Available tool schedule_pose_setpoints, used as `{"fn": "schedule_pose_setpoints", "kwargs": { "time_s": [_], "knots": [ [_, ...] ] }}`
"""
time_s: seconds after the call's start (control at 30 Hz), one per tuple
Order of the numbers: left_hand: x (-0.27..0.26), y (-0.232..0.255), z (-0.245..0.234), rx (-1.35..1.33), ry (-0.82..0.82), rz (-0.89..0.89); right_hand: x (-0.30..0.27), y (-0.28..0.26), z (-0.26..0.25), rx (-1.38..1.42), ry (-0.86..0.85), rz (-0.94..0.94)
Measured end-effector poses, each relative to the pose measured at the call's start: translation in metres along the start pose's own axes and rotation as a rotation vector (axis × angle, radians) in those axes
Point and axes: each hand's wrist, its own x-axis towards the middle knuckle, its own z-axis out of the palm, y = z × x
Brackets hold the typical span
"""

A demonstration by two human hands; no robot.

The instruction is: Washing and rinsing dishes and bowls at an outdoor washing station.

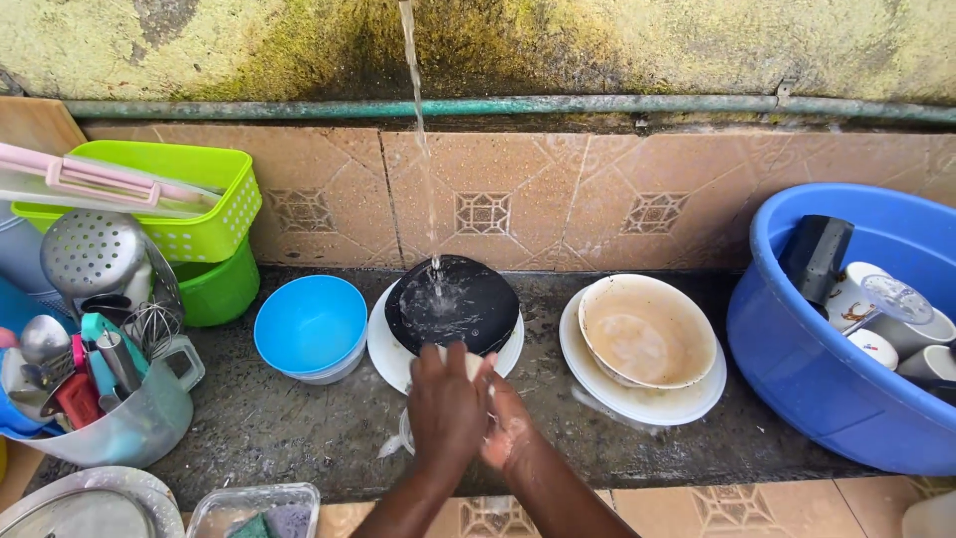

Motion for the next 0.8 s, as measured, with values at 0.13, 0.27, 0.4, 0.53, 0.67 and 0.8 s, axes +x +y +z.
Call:
{"fn": "schedule_pose_setpoints", "kwargs": {
  "time_s": [0.13,0.27,0.4,0.53,0.67,0.8],
  "knots": [
    [0.002,-0.026,-0.011,0.045,-0.059,-0.176,0.000,0.013,0.003,-0.006,0.180,0.006],
    [-0.024,0.011,-0.019,0.026,-0.054,-0.022,-0.002,0.002,-0.015,0.000,-0.127,0.038],
    [0.005,-0.027,-0.022,0.059,-0.101,-0.153,-0.020,0.018,0.026,-0.038,0.044,0.021],
    [-0.023,0.008,-0.026,0.077,-0.055,-0.149,-0.022,0.007,0.027,-0.068,0.097,0.009],
    [-0.026,0.001,-0.013,0.112,-0.063,0.042,-0.014,0.000,0.001,0.019,-0.052,0.060],
    [0.003,-0.061,-0.026,-0.242,-0.172,-0.330,0.000,-0.004,-0.017,-0.093,0.316,0.001]
  ]
}}
